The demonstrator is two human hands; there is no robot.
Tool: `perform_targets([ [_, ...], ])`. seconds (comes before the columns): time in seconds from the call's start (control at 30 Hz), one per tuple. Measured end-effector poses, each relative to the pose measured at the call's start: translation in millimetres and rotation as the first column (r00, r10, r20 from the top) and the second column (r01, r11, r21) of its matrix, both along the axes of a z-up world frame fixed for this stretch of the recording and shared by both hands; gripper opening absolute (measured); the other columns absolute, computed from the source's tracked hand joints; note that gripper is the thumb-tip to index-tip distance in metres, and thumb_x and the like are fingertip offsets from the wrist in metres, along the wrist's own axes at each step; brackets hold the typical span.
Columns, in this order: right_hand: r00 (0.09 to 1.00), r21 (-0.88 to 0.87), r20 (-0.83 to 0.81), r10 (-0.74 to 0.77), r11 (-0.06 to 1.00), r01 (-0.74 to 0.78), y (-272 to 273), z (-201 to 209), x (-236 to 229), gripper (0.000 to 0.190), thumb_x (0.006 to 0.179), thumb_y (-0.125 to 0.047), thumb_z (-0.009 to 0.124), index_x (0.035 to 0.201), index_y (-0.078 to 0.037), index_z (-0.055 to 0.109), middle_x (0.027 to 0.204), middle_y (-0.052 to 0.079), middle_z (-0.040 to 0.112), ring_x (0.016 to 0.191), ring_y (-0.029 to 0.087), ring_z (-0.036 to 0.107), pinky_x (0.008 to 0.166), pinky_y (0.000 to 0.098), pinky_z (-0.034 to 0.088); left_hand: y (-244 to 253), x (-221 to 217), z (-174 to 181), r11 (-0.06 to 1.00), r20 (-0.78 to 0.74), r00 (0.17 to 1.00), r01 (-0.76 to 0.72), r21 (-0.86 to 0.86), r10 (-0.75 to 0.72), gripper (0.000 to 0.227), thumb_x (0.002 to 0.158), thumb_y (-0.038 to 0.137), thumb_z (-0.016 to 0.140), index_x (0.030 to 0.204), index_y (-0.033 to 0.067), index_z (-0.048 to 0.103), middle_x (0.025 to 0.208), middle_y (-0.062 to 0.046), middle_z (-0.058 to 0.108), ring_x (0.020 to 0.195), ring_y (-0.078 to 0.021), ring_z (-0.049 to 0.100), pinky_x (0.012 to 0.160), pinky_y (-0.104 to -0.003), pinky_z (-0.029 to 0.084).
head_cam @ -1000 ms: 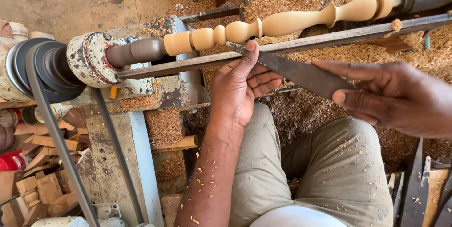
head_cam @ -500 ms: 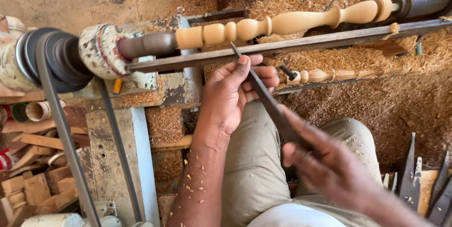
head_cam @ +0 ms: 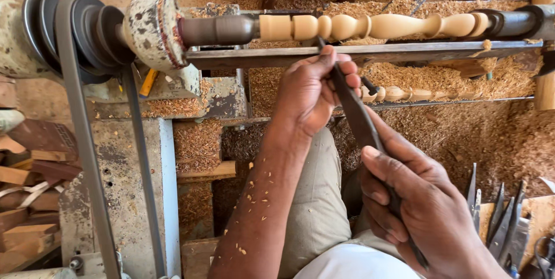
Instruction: The person shapes a spinning piece of wood on a lathe using various hand-held chisels and metal tools, then sands the detailed surface with a small piece of sandpaper.
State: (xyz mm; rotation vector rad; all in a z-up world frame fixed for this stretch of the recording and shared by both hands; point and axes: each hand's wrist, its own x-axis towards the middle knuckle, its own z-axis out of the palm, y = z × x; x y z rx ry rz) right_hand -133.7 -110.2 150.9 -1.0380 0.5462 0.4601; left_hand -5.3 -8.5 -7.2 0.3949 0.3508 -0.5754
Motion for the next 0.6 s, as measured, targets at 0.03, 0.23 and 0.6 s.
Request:
perform_targets([
  [0.03, 1.0, -0.014, -0.002, -0.007, 1.0, 0.007, 3, 1, 0, 0.058, 0.108, -0.009, 0.053, 0.165, -0.015, 0.039, 0.07, -0.001, 0.047, 0.044, 0.006, 0.04, 0.037, 0.0221, 0.036, 0, 1, 1, 1.0, -0.012, 1.0, 0.002, -0.012, -0.002, 0.023, 0.108, 0.017, 0.051, 0.102, -0.0031, 0.061, 0.084, -0.016, 0.069, 0.07, -0.0232, 0.071, 0.066, -0.042, 0.063],
  [0.23, 0.998, -0.069, -0.026, -0.05, 0.996, 0.049, 12, 3, -3, 0.058, 0.11, -0.01, 0.053, 0.166, -0.015, 0.04, 0.071, 0.001, 0.048, 0.043, 0.006, 0.04, 0.038, 0.0233, 0.036, -3, 5, -6, 0.997, -0.004, 1.0, 0.02, -0.071, -0.021, 0.027, 0.108, 0.019, 0.052, 0.103, -0.0066, 0.06, 0.085, -0.016, 0.069, 0.07, -0.0237, 0.071, 0.063, -0.043, 0.063],
  [0.6, 0.999, -0.099, 0.002, -0.046, 0.994, 0.046, 35, 8, 4, 0.059, 0.108, -0.01, 0.053, 0.165, -0.014, 0.039, 0.071, 0.001, 0.049, 0.045, 0.008, 0.044, 0.037, 0.0235, 0.038, 2, 9, -5, 0.991, -0.105, 0.994, 0.012, -0.135, -0.026, 0.014, 0.102, 0.014, 0.054, 0.107, 0.0016, 0.059, 0.083, -0.015, 0.068, 0.067, -0.0227, 0.07, 0.058, -0.041, 0.061],
])
